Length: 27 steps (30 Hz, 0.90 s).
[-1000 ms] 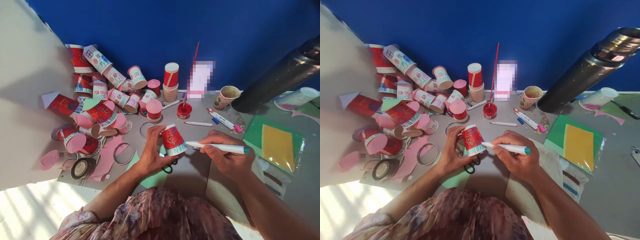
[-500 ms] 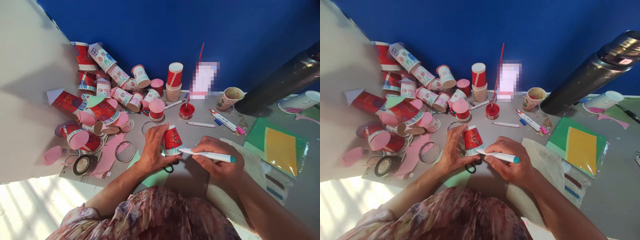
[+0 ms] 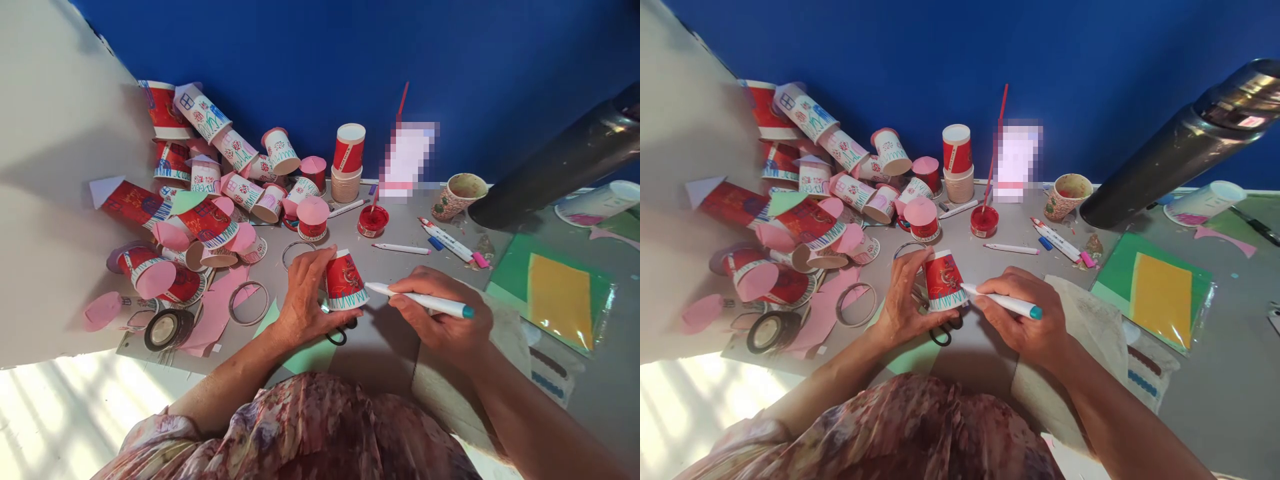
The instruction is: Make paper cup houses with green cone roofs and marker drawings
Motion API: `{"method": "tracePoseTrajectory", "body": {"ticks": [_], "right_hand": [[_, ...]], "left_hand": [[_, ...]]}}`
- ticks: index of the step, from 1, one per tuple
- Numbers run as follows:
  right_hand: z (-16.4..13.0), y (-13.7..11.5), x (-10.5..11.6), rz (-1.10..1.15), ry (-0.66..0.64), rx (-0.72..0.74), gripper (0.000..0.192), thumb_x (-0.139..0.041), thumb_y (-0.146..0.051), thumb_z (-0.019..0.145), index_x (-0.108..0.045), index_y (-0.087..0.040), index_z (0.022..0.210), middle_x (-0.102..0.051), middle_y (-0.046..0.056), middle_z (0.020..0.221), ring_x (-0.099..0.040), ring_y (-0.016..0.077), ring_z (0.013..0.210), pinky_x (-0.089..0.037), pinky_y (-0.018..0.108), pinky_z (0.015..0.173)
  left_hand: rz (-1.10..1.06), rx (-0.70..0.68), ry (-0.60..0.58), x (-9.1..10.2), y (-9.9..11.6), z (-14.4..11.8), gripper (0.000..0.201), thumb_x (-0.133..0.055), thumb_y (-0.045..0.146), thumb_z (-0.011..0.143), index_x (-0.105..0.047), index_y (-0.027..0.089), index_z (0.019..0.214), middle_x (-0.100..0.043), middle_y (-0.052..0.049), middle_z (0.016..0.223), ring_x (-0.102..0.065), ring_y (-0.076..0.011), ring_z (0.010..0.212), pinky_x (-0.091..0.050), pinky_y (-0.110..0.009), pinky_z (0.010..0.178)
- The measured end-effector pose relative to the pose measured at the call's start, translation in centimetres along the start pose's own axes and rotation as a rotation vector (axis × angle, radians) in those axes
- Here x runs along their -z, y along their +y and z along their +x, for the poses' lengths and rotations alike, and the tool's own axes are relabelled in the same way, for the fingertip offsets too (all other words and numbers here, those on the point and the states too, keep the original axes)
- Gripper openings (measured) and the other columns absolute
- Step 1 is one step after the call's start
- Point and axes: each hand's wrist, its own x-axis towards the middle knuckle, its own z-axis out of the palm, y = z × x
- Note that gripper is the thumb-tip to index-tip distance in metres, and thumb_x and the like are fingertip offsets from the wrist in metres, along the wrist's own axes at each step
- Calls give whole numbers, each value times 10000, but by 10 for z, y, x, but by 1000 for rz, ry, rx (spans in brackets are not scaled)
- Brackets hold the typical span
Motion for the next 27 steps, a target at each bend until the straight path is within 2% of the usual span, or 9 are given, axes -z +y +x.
{"method": "tracePoseTrajectory", "body": {"ticks": [3,8,12,18,21,24,27], "right_hand": [[-1,-1,1,9,1,-36,72,-667,-208,916,-718,-249,885,-658,-6,646,-570,163,549,-432,302,525],[-2,-2,-2,136,-54,57,100,-673,-181,901,-712,-258,952,-703,-3,691,-575,164,570,-450,303,539],[-2,-4,-2,143,-90,78,130,-675,-184,907,-703,-275,994,-721,7,714,-581,176,578,-455,321,549],[1,-4,-5,127,-145,122,67,-680,-202,922,-711,-247,960,-708,5,677,-586,160,572,-452,292,541],[2,-2,-6,83,-84,126,76,-685,-174,917,-711,-227,965,-714,13,698,-588,156,580,-448,283,541],[0,-1,-4,-11,10,67,61,-682,-173,915,-711,-224,930,-698,6,687,-577,155,576,-443,281,536],[-2,-1,-3,-20,31,25,68,-671,-165,921,-704,-225,921,-678,-5,674,-581,151,588,-439,273,538]], "left_hand": [[5,-6,-8,0,0,0,1024,-769,674,755,-271,276,1556,-546,-178,1385,-554,-367,1226,-466,-540,1012],[5,-41,15,1,1,1,1016,-804,620,755,-293,254,1554,-565,-171,1377,-552,-349,1213,-445,-509,1017],[42,-60,14,0,2,2,1013,-791,629,763,-292,255,1562,-593,-160,1338,-555,-352,1195,-435,-504,1010],[42,-84,10,1,4,2,993,-792,629,761,-326,234,1545,-604,-160,1326,-553,-346,1188,-422,-498,1024],[32,-95,10,0,5,2,992,-812,610,751,-340,221,1532,-604,-163,1329,-548,-336,1184,-413,-489,1032],[42,-65,8,0,5,1,1005,-831,606,730,-342,221,1520,-601,-162,1329,-544,-332,1186,-414,-479,1029],[65,-42,-8,0,6,1,997,-833,593,733,-342,218,1516,-599,-161,1328,-540,-332,1193,-411,-474,1032]]}}
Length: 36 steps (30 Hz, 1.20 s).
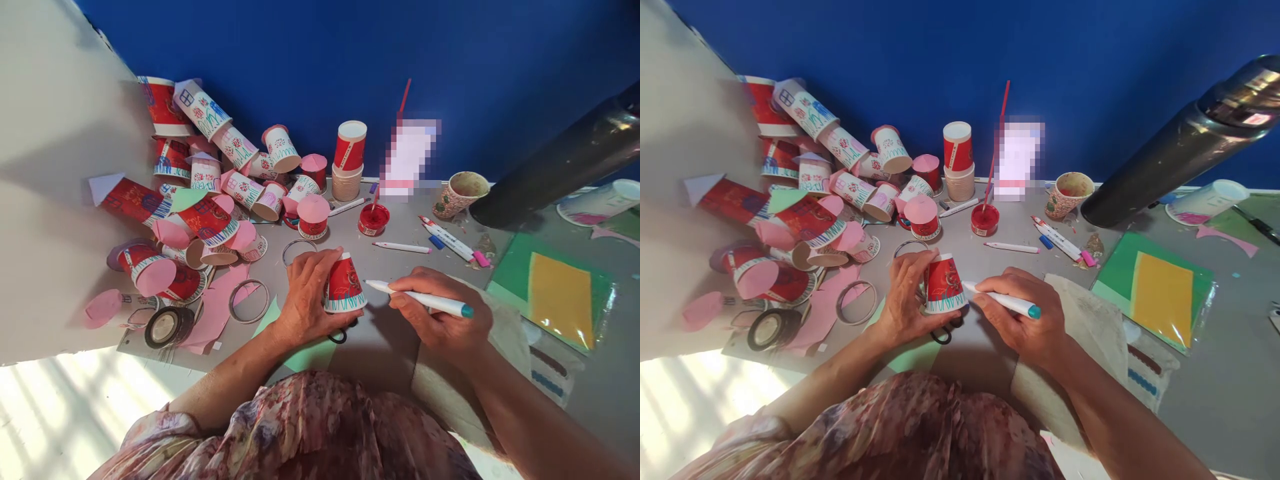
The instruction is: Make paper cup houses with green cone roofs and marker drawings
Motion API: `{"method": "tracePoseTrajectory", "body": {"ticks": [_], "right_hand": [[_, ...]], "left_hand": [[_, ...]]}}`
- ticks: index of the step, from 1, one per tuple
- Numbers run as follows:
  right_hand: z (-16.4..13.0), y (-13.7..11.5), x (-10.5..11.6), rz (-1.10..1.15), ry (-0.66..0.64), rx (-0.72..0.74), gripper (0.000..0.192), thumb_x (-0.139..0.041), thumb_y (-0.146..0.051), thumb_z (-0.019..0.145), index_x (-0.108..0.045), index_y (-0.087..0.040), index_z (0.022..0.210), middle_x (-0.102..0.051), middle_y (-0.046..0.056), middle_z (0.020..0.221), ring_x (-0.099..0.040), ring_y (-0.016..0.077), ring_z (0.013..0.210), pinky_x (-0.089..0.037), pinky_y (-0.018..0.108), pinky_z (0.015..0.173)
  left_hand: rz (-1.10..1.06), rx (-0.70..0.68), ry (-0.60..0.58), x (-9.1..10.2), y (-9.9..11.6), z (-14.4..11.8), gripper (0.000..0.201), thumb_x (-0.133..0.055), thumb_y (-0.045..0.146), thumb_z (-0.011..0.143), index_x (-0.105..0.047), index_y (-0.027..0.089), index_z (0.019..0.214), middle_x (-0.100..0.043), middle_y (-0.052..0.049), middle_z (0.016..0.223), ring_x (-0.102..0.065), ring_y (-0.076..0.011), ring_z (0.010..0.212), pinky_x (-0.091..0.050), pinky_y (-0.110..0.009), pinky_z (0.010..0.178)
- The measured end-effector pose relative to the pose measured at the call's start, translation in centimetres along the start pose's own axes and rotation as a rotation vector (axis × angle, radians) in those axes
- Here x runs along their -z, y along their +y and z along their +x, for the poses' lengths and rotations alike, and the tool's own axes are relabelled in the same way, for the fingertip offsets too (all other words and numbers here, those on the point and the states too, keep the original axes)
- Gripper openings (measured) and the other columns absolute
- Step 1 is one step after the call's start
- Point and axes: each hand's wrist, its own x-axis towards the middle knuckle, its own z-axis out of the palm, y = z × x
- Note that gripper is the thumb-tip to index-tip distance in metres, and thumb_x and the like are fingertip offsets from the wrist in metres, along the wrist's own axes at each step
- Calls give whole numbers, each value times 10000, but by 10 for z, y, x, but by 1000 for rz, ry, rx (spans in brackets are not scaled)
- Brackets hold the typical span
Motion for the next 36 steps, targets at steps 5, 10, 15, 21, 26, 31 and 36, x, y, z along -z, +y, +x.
{"method": "tracePoseTrajectory", "body": {"ticks": [5,10,15,21,26,31,36], "right_hand": [[-1,-2,-2,162,-111,53,88,-661,-162,924,-689,-229,974,-700,-6,695,-550,146,575,-442,276,549],[-1,-5,-6,213,-183,135,115,-669,-153,922,-691,-219,1014,-735,22,735,-566,159,611,-466,287,583],[-1,-3,-8,219,-205,166,97,-683,-152,922,-695,-201,1006,-739,28,732,-571,153,609,-466,278,582],[0,-1,-6,49,-50,40,63,-682,-164,914,-720,-209,936,-709,5,690,-574,144,558,-431,272,529],[-3,-1,-4,45,-63,-1,93,-641,-176,949,-709,-225,989,-681,-6,656,-593,162,581,-456,290,571],[-3,4,-4,23,-98,-106,219,-585,-239,1011,-659,-256,1216,-769,49,953,-675,186,761,-522,315,696],[-3,15,-3,49,-314,-192,878,-784,-680,755,-495,-280,1482,-659,132,1322,-644,309,1107,-579,387,825]], "left_hand": [[7,7,-8,1,0,0,991,-827,579,741,-335,207,1516,-581,-164,1345,-516,-333,1198,-395,-473,1050],[33,25,-41,1,1,-2,968,-832,488,734,-339,192,1514,-578,-167,1356,-486,-346,1195,-379,-486,1042],[72,25,-62,1,3,-3,962,-843,451,714,-357,198,1505,-594,-158,1362,-481,-347,1181,-376,-485,1041],[79,21,-30,0,4,-3,1003,-819,632,719,-363,222,1512,-611,-161,1356,-512,-348,1171,-382,-497,1037],[50,22,-28,-1,2,-2,1017,-833,625,711,-351,222,1510,-617,-159,1334,-528,-341,1153,-395,-505,1022],[-145,23,-26,-1,1,-2,1059,-788,702,711,-322,233,1539,-599,-163,1331,-547,-325,1151,-452,-497,997],[-257,61,-63,1,2,-3,1124,-793,731,663,-300,269,1562,-579,-166,1358,-545,-333,1182,-487,-489,975]]}}
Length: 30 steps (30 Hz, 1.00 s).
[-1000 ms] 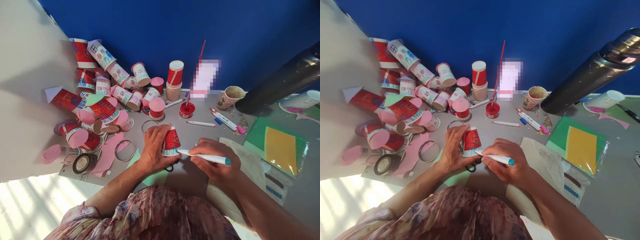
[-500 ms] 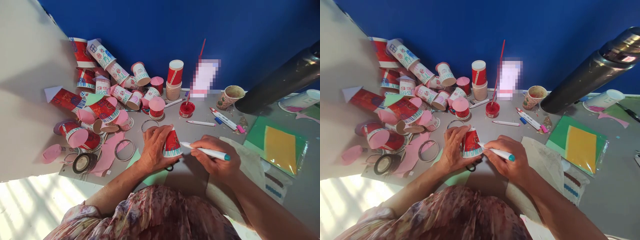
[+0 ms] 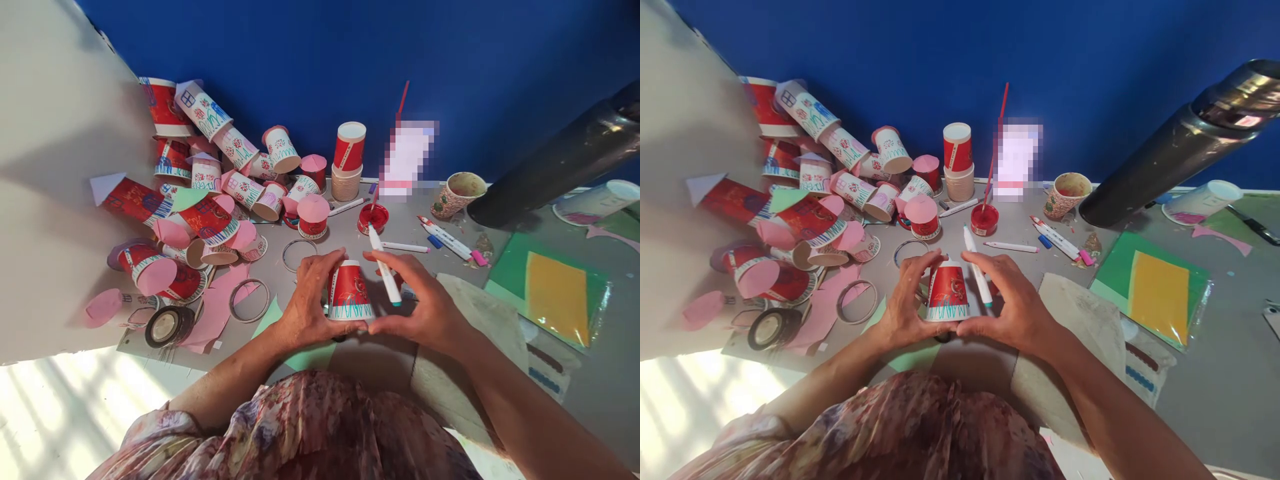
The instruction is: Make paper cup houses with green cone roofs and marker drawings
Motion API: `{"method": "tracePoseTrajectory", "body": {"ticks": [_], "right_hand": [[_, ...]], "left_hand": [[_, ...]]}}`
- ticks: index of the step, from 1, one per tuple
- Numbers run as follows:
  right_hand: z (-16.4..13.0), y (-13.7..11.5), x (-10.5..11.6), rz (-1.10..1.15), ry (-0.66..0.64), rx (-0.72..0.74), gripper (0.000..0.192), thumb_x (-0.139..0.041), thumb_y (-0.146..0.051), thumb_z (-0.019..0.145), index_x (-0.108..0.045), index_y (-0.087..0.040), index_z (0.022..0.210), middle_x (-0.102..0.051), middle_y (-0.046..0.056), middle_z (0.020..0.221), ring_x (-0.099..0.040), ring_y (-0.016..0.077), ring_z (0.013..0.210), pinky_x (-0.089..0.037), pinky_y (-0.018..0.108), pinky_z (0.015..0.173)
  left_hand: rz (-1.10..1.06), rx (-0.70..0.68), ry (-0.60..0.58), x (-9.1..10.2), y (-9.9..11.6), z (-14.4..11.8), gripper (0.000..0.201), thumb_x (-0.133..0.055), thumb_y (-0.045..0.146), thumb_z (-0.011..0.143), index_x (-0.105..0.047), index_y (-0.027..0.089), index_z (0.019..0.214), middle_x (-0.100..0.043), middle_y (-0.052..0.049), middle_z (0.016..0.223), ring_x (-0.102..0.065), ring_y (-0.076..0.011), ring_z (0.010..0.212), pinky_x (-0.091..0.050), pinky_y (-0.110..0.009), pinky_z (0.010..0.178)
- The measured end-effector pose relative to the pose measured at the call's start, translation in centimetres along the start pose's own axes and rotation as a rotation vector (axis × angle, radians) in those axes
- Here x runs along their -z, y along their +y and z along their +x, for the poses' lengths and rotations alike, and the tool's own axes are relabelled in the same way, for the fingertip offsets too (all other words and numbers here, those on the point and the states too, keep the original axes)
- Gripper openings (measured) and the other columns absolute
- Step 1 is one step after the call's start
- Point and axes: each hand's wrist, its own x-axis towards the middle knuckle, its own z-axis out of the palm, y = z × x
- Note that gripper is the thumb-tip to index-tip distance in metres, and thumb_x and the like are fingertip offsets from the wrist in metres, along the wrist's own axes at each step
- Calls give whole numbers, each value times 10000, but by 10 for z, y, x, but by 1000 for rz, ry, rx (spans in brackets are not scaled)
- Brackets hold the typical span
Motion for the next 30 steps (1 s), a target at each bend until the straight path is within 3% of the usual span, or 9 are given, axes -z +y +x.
{"method": "tracePoseTrajectory", "body": {"ticks": [3,9,12,16,18,21,23,26,30], "right_hand": [[1,5,-1,0,-115,29,1086,-812,-738,655,-400,-302,1560,-617,137,1369,-599,339,1170,-577,439,904],[1,2,6,15,-146,1,965,-876,-569,713,-447,-307,1538,-628,127,1337,-619,332,1169,-583,446,922],[0,4,12,99,-105,-65,968,-887,-587,683,-474,-323,1517,-598,114,1418,-623,332,1215,-593,417,911],[-2,11,15,217,-95,-136,992,-881,-623,666,-474,-334,1523,-589,107,1471,-627,333,1250,-580,427,963],[-2,13,14,239,-99,-139,1010,-884,-609,672,-449,-335,1542,-566,115,1508,-607,340,1291,-577,439,978],[-3,11,12,261,-36,-104,1006,-891,-550,704,-407,-347,1562,-540,115,1548,-580,332,1339,-587,427,968],[-5,6,11,242,62,-64,820,-862,-441,790,-482,-341,1510,-651,100,1432,-652,295,1241,-607,392,900],[-5,-2,10,200,205,69,377,-707,-232,936,-672,-306,1304,-806,45,969,-720,226,872,-590,353,722],[-1,-9,11,228,239,213,235,-647,-186,949,-757,-265,1142,-755,46,782,-625,203,650,-499,358,565]], "left_hand": [[-64,-3,-31,0,1,0,1172,-786,765,611,-302,288,1565,-576,-165,1359,-558,-332,1173,-501,-485,962],[-205,33,-74,4,-2,0,1274,-837,748,553,-261,293,1594,-480,-200,1484,-512,-406,1325,-478,-571,1047],[-358,131,-156,7,-4,0,1157,-840,664,670,-254,304,1600,-391,-193,1585,-477,-397,1401,-476,-569,1090],[-553,238,-229,9,-7,1,1025,-836,608,718,-340,306,1563,-460,-168,1555,-574,-363,1318,-530,-545,1060],[-591,251,-202,9,-7,2,1013,-846,612,700,-371,296,1537,-479,-166,1535,-589,-356,1302,-538,-532,1056],[-414,241,-81,10,-7,4,945,-848,547,727,-392,277,1510,-467,-166,1520,-540,-348,1347,-517,-529,1076],[-251,216,-3,10,-7,5,898,-837,475,754,-387,267,1504,-454,-167,1510,-494,-344,1380,-503,-536,1084],[-187,182,35,10,-7,6,885,-828,405,766,-364,265,1506,-448,-165,1499,-486,-330,1380,-517,-517,1063],[-180,174,31,10,-6,6,896,-839,347,753,-360,273,1506,-458,-156,1487,-497,-323,1367,-530,-491,1046]]}}
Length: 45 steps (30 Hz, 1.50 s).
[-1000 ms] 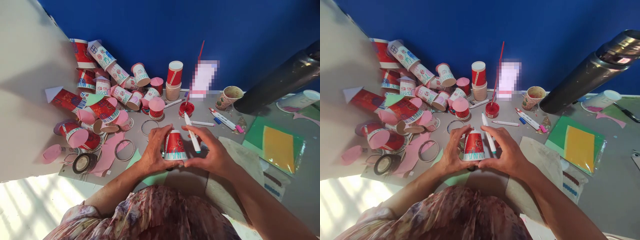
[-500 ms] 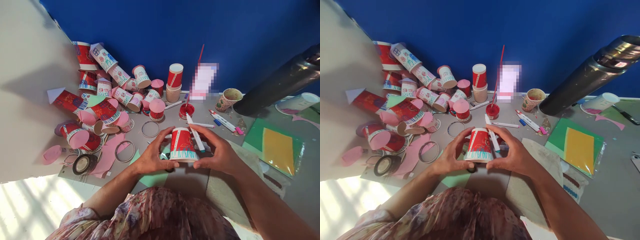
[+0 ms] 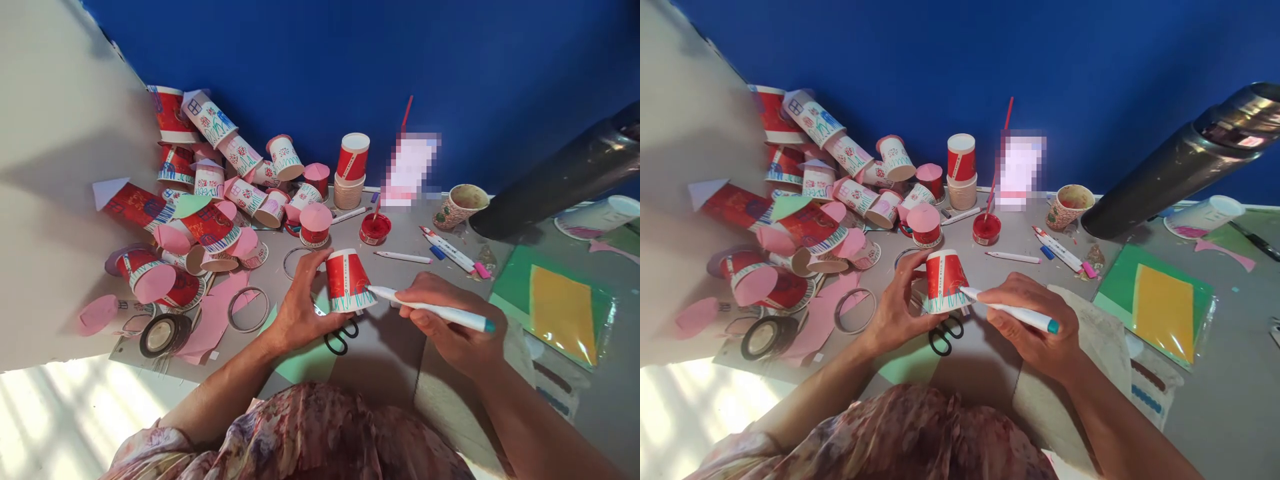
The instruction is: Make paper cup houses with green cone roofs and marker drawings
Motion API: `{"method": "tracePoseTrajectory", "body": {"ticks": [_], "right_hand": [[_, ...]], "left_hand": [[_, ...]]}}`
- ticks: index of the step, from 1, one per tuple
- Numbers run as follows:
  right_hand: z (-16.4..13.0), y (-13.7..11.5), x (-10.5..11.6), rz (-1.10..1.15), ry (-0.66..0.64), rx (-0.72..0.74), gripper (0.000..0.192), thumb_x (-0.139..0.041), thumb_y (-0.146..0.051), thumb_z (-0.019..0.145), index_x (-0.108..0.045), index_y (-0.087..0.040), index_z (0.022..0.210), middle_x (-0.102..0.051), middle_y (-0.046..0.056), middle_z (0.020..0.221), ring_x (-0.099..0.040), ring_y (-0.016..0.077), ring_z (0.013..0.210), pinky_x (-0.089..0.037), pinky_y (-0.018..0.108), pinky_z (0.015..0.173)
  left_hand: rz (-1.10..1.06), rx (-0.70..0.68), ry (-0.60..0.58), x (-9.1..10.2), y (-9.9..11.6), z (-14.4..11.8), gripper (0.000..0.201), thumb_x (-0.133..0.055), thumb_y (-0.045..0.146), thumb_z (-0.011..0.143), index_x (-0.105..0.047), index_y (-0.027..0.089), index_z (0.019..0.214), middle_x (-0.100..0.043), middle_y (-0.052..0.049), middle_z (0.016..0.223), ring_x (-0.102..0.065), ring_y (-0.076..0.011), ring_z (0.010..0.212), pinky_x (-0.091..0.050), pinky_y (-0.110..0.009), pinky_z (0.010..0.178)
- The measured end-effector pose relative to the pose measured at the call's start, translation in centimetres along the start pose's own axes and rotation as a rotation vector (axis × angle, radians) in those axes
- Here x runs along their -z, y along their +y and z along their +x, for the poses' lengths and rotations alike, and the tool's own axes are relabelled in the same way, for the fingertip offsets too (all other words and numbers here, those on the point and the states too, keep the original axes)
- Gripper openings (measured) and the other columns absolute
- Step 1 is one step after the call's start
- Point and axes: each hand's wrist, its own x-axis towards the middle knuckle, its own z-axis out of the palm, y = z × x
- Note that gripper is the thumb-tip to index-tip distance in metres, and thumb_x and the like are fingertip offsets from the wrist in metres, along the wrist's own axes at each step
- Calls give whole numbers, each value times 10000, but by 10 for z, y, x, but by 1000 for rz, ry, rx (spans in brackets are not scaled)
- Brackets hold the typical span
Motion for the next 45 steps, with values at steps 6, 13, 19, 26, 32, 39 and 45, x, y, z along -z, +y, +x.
{"method": "tracePoseTrajectory", "body": {"ticks": [6,13,19,26,32,39,45], "right_hand": [[3,0,0,15,-13,12,222,-641,-173,937,-765,-251,1105,-750,49,782,-613,198,630,-494,361,571],[-2,1,0,-52,53,-72,237,-653,-168,938,-761,-280,1117,-763,37,834,-680,210,719,-533,352,620],[-2,-1,3,48,24,-65,213,-651,-171,941,-775,-256,1091,-711,27,724,-601,186,619,-451,327,536],[4,-3,-3,60,-45,0,168,-655,-230,941,-778,-240,1055,-750,42,733,-627,188,591,-510,341,550],[-2,-4,-4,-130,159,-102,186,-673,-211,936,-784,-290,1063,-786,40,831,-707,211,689,-564,341,588],[0,-4,-3,11,23,-24,143,-669,-248,942,-788,-240,1023,-726,31,688,-625,189,581,-483,323,511],[1,-3,-6,7,-49,30,164,-664,-216,944,-767,-225,1072,-742,40,713,-617,184,601,-496,326,548]], "left_hand": [[85,-33,-27,1,1,1,905,-831,285,736,-354,271,1505,-477,-150,1463,-502,-325,1342,-510,-514,1059],[73,-39,-55,2,4,1,883,-833,349,742,-369,277,1491,-503,-144,1435,-529,-326,1311,-517,-524,1049],[65,-22,-29,2,4,1,869,-835,338,746,-375,266,1479,-498,-143,1432,-536,-310,1305,-525,-497,1041],[89,-44,-33,1,2,0,875,-837,354,749,-366,273,1482,-502,-144,1422,-529,-319,1304,-521,-509,1037],[86,-45,-61,0,3,0,878,-841,324,736,-371,271,1476,-502,-142,1426,-527,-321,1305,-501,-525,1060],[112,-56,-19,-2,4,-1,863,-846,334,735,-376,256,1454,-504,-146,1383,-527,-310,1271,-520,-500,1012],[169,-74,-13,-4,6,-2,869,-846,328,742,-363,268,1461,-484,-155,1386,-513,-324,1283,-529,-507,995]]}}
